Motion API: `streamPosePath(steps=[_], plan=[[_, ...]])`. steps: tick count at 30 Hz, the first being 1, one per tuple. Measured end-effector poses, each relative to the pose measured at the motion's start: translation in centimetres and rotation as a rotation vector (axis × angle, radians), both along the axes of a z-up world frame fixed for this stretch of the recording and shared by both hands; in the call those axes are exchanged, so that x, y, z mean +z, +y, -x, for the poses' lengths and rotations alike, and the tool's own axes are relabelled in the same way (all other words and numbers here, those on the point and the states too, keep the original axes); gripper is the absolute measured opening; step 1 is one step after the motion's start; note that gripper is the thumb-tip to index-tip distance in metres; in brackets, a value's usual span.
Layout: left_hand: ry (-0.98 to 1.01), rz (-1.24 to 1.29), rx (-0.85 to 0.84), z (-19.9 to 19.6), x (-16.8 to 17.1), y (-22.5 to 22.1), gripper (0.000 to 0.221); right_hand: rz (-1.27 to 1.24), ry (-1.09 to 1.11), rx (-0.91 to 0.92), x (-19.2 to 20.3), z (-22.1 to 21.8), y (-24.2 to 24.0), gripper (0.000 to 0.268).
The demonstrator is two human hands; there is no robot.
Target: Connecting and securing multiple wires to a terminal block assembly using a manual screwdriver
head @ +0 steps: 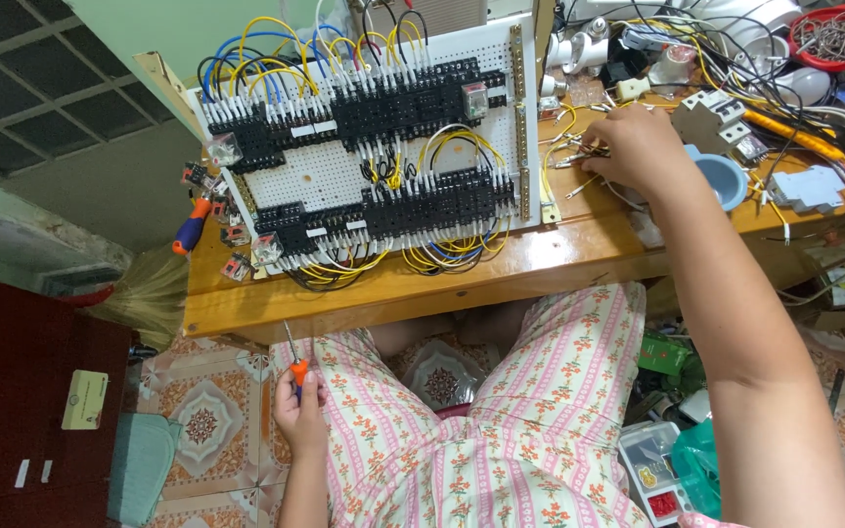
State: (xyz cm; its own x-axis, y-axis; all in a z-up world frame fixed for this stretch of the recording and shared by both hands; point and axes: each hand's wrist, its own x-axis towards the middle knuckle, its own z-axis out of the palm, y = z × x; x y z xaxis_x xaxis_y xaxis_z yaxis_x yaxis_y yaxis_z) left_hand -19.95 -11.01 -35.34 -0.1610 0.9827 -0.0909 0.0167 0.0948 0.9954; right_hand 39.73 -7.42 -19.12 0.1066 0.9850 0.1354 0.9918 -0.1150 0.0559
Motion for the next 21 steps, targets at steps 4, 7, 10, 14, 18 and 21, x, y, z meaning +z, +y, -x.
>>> streamPosePath(steps=[4,7,10,14,18,21], plan=[[0.015,0.015,0.008,-0.3,0.7,-0.2,0.023,-0.107,0.084,0.048,-0.6,-0.7,-0.2,0.009],[0.036,0.008,0.013,-0.2,0.3,-0.2,0.026,-0.068,0.389,-0.019,3.0,0.9,-1.1,0.006],[0.024,0.005,0.009,-0.1,0.1,-0.2,0.026,-0.062,0.507,-0.116,4.9,1.5,-1.3,0.021],[0.032,-0.014,0.003,-0.3,0.1,-0.1,0.026,-0.112,0.618,-0.22,6.1,2.2,-1.2,0.016],[0.018,-0.023,-0.003,-0.1,0.1,-0.2,0.024,-0.076,0.504,-0.185,6.9,2.5,-1.0,0.018],[0.013,0.02,0.016,-0.3,0.5,-0.2,0.026,0.013,0.364,-0.079,4.5,-0.7,0.0,0.01]])
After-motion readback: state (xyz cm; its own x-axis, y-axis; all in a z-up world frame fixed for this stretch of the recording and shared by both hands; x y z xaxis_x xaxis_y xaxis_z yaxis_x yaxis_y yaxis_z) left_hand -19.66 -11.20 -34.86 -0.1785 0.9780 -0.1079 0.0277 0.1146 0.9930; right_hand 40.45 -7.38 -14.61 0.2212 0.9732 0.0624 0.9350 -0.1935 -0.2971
